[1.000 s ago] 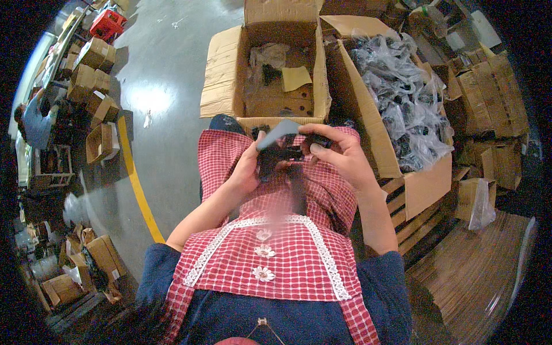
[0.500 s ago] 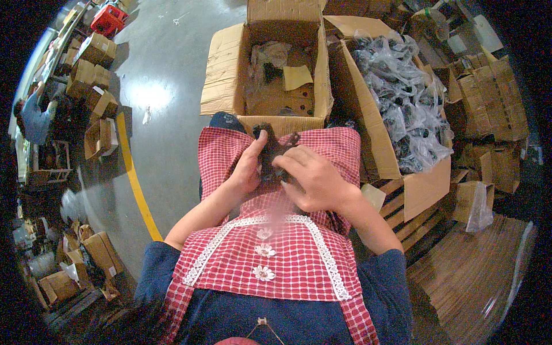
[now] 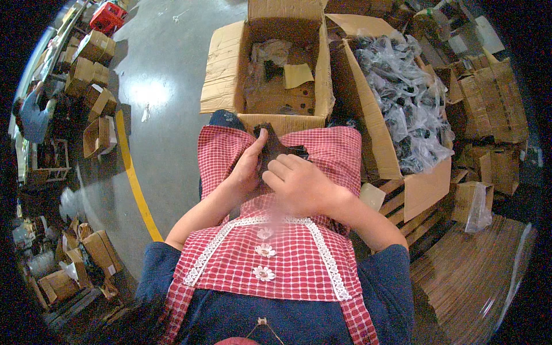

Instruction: The person applies adhesive pads to black plastic furniture components by peeling the backing from a sheet of pads, pressing them onto the underside of each part, and placing the finished items into a plastic bag.

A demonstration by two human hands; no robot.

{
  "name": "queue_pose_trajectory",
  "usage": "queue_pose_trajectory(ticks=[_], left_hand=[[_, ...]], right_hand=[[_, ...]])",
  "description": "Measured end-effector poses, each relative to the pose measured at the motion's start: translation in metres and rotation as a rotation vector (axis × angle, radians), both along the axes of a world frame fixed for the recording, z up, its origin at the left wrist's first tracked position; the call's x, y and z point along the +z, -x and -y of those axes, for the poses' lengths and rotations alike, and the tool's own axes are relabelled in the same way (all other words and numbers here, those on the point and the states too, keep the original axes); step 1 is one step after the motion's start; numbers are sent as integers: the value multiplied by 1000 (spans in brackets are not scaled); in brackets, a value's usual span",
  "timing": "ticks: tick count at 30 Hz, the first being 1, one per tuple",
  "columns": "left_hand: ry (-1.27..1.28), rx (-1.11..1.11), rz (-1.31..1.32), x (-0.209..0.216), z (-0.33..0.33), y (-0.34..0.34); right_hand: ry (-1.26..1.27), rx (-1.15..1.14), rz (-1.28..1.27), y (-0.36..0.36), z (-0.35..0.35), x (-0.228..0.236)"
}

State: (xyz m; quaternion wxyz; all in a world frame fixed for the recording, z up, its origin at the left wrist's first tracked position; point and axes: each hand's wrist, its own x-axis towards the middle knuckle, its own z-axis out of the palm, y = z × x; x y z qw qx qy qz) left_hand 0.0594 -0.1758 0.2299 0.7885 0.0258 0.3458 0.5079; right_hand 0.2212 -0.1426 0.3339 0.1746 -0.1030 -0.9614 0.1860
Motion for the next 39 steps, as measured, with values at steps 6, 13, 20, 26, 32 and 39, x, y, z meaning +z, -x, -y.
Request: queue_pose_trajectory(ticks=[6, 13, 20, 26, 32, 39], left_hand=[[-4, 0, -92, -5, 0, 0], [4, 64, 18, -5, -2, 1], [-23, 72, 151, -3, 1, 4], [-64, 104, 127, 3, 0, 5], [-92, 174, 76, 4, 1, 6], [-58, 116, 104, 15, 4, 5]], right_hand=[[-100, 23, 109, 2, 10, -2], [-211, 37, 135, 4, 19, 12], [-149, 34, 107, 13, 14, 5], [-160, 17, 86, 16, 16, 7], [-163, -31, 117, 19, 15, 7], [-167, -30, 94, 21, 10, -9]])
